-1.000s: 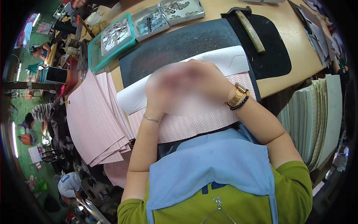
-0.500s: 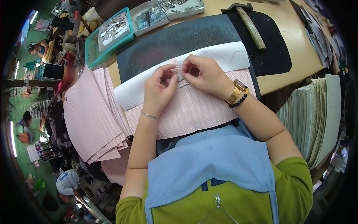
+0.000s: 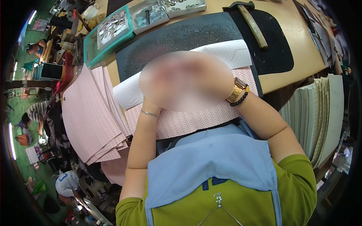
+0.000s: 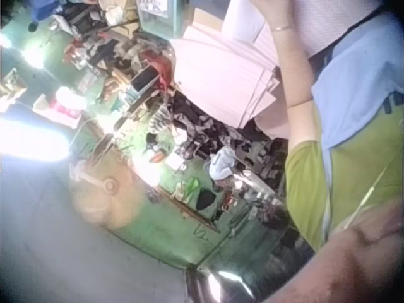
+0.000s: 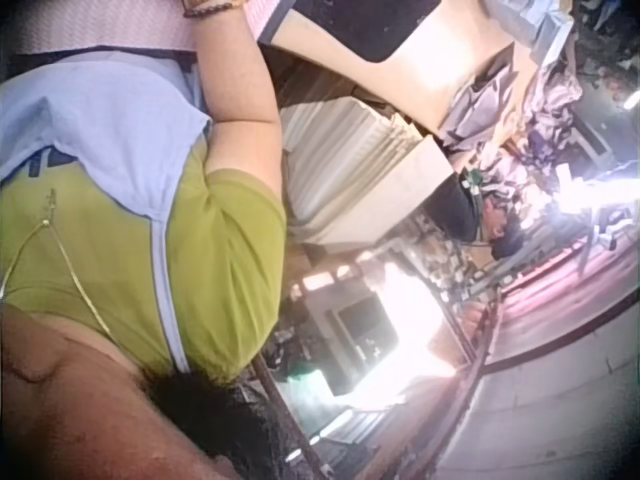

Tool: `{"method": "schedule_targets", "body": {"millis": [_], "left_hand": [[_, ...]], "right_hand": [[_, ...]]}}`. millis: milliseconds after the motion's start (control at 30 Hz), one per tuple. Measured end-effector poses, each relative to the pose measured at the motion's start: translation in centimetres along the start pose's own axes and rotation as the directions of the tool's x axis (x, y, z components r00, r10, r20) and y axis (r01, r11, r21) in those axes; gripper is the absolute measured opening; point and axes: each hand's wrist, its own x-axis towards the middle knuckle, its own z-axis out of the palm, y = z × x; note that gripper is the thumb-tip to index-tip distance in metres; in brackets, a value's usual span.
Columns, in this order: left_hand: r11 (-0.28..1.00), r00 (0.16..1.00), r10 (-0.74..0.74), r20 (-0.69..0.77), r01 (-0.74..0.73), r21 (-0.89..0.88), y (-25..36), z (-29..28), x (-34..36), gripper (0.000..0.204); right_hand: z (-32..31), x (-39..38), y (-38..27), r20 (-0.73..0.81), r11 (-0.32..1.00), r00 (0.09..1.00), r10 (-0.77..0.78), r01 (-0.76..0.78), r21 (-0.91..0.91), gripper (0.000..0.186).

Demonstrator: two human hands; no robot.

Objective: The person attaches metal snaps into patterned fabric pieces by hand, secures them using a hammer, stacks the finished pieces, and then collects another stack of material.

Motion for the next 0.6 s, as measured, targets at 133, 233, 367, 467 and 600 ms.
{"method": "schedule_targets", "body": {"millis": [133, 233, 367, 467, 600], "left_hand": [[0.992, 0.996, -0.082, 0.036, 0.085, -0.098, 0.0, -0.3, 0.4, 0.04], [0.996, 0.994, -0.093, 0.05, 0.093, -0.002, 0.4, -0.3, 0.5, 0.037], [0.987, 0.999, 0.016, 0.048, -0.023, 0.156, -0.1, -0.2, 0.2, 0.032], [0.996, 0.998, 0.064, 0.024, -0.065, 0.065, -0.9, -0.2, 0.0, 0.032], [0.999, 0.999, -0.032, 0.037, 0.033, -0.013, -0.5, -0.5, 0.3, 0.034]], "right_hand": [[0.2, 0.0, 0.1, -0.012, 1.0, 1.0, 0.026, -0.026, 0.004, 0.015], [0.2, 0.2, 0.0, 0.004, 0.999, 0.999, 0.045, -0.045, 0.004, 0.015], [-0.4, 0.8, -0.4, 0.05, 0.998, 0.997, 0.052, -0.05, -0.046, 0.015], [-0.6, 1.1, -0.8, 0.106, 0.995, 0.991, 0.084, -0.078, -0.064, 0.015], [-0.5, 1.0, -0.2, 0.09, 0.997, 0.995, 0.05, -0.045, -0.057, 0.016]]}}
